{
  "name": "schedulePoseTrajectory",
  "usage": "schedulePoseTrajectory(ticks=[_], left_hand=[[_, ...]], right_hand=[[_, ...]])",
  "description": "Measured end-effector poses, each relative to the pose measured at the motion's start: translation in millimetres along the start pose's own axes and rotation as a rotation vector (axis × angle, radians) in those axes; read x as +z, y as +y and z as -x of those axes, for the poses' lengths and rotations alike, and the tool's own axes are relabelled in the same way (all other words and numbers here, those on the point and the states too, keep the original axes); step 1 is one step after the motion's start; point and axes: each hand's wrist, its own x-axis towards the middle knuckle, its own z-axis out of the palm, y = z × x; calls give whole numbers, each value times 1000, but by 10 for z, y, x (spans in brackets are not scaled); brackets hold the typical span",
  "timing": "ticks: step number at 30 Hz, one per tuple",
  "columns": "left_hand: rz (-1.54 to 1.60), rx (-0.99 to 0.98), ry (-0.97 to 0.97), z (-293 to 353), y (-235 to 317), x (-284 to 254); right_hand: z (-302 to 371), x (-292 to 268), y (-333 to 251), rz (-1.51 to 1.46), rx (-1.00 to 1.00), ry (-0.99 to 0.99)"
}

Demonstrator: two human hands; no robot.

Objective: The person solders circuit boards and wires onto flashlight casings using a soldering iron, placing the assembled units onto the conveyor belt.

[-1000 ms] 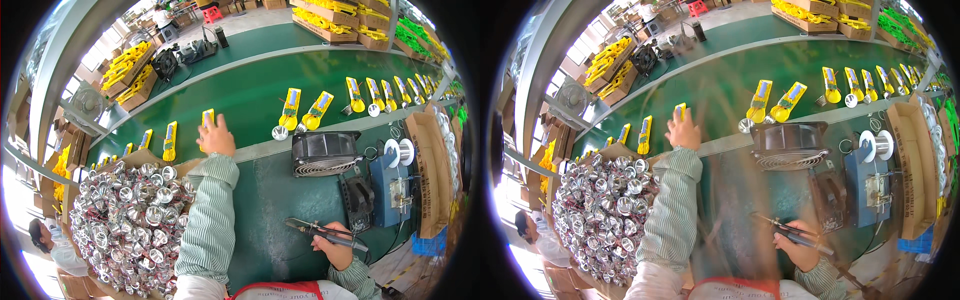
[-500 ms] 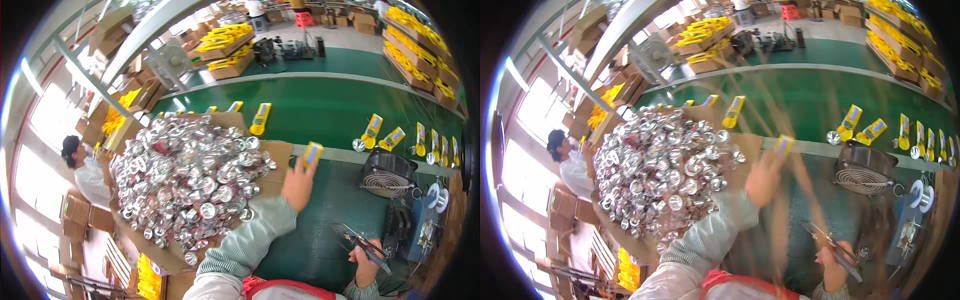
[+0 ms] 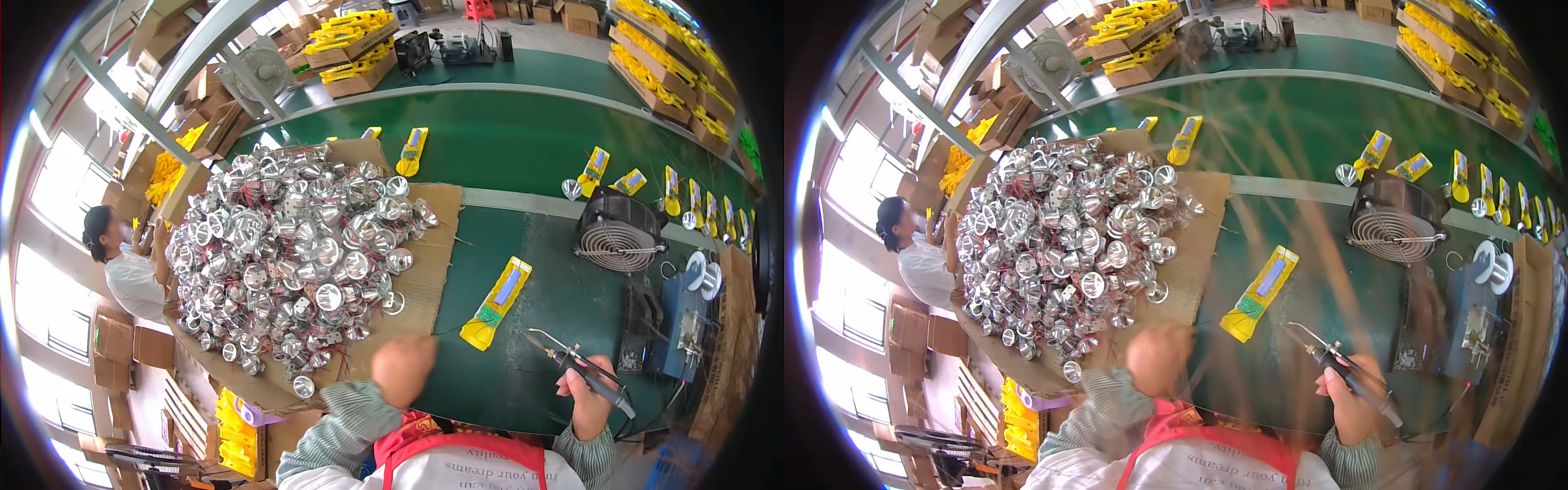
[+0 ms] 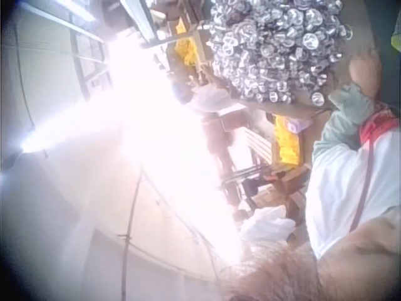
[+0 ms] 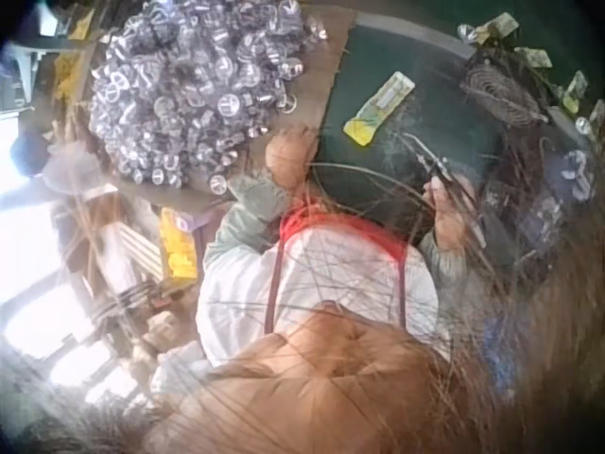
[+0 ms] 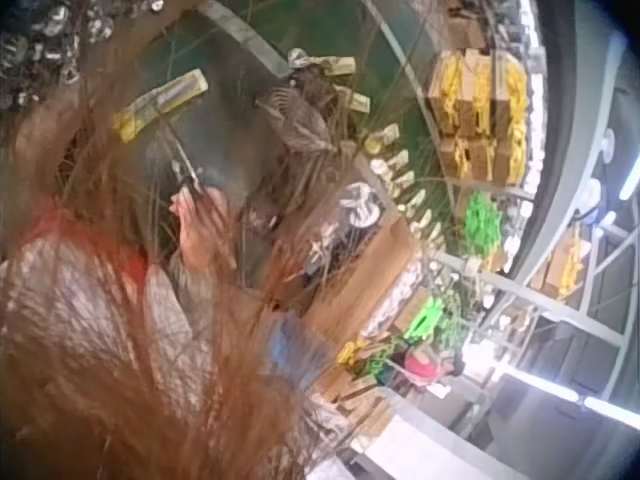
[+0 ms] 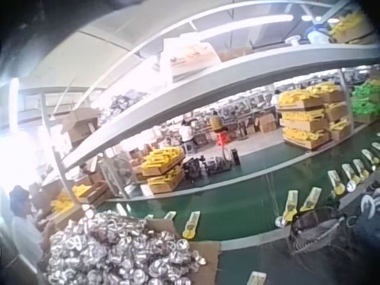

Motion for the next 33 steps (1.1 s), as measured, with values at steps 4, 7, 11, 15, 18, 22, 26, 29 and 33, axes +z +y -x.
schedulePoseTrajectory(ticks=[4, 7, 11, 15, 18, 22, 26, 29, 33], left_hand=[[21, -268, 94, 216, -537, 11], [53, -496, -24, 118, -616, 167], [-108, -455, -10, -140, -640, 327], [-76, -403, 31, -152, -645, 188], [-32, -393, 81, -175, -641, -39], [253, -335, 271, -263, -579, -265], [651, -207, 250, -388, -415, -195], [826, -42, 260, -484, -227, -21], [1520, -316, 76, -586, 54, 127]], right_hand=[[7, 27, -17, -2, 13, 12], [-11, 65, -18, -50, 59, -15], [7, 57, -38, -37, 54, -55], [10, 9, -28, -40, 56, -35], [-31, -7, -2, -51, 53, -42], [-75, 22, 9, -87, 57, -83], [-108, 67, 1, -74, 42, -101], [-141, 97, -5, -99, 59, -95], [-214, 107, -24, -72, -4, -156]])
